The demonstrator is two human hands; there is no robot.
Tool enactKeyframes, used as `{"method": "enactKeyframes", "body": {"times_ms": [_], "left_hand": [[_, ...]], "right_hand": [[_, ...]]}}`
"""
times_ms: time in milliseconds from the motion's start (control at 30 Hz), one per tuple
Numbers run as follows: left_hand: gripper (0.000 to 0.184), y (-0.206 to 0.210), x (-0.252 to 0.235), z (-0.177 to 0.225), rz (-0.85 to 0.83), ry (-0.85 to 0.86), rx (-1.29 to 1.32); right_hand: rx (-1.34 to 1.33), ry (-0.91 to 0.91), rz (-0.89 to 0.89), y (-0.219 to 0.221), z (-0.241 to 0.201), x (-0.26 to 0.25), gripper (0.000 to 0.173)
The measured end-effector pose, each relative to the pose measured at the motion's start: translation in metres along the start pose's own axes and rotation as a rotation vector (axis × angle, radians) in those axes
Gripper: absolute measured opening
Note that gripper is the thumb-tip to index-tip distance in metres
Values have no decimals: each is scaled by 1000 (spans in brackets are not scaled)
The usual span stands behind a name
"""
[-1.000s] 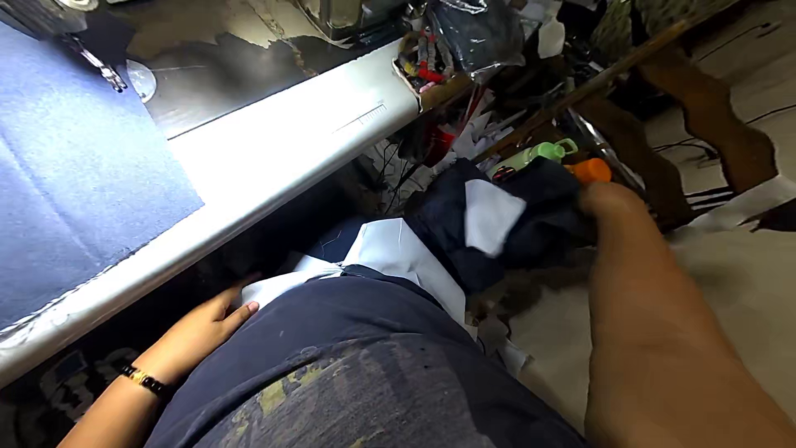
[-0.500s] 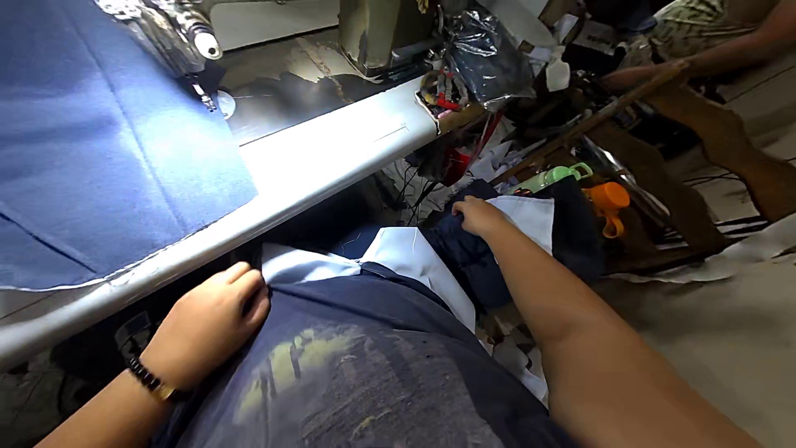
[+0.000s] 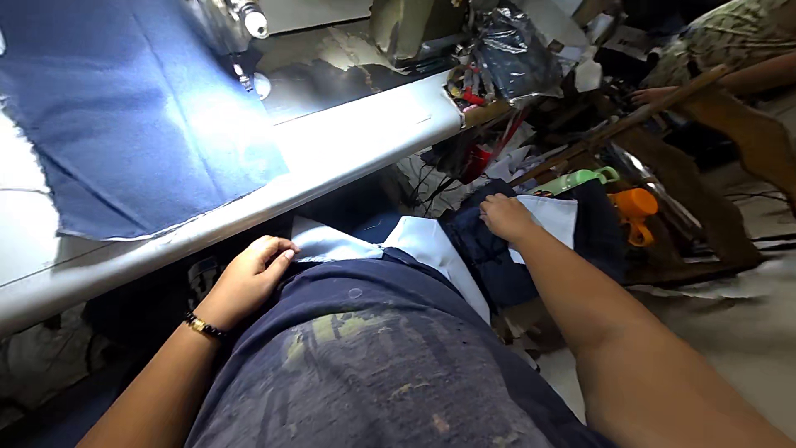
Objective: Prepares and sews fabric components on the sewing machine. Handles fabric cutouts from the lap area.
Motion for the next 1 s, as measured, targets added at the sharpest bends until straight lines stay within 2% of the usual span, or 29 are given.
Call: {"method": "enactKeyframes", "body": {"times_ms": [167, 267, 400, 567, 700, 767, 833, 900, 1000], "left_hand": [[21, -3, 4, 3, 50, 12, 82], [23, 1, 5, -2, 76, 65, 68], [29, 2, -1, -4, 104, 119, 86], [29, 3, -2, -9, 125, 121, 102], [28, 3, 5, -13, 152, 128, 118], [28, -1, 11, -8, 175, 172, 134], [27, -8, 17, 2, 210, 251, 152], [26, -17, 22, 17, 248, 351, 182], [22, -22, 19, 50, 235, 466, 273]], "right_hand": [[-3, -71, 229, 1, -1, 15, 12], [-19, -81, 331, 4, 0, 28, 10], [-111, -47, 324, 1, 1, 42, 7], [-129, -35, 307, 4, 1, 45, 15], [-184, 6, 246, 5, 1, 41, 11], [-336, 80, 238, -4, 3, 44, 11], [-578, 106, 361, -24, 0, 52, 17], [-701, -87, 610, -58, -25, 54, 15], [-680, -578, 706, -117, -122, 57, 20]]}}
Point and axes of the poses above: each hand's wrist, its own x-axis away from the middle knuckle, its own y-axis out of the palm, z = x × y, the point moved 4 cm from there along -x, towards the middle knuckle, and after that the axes turned 10 degrees about -z, right-handed, at the moved point
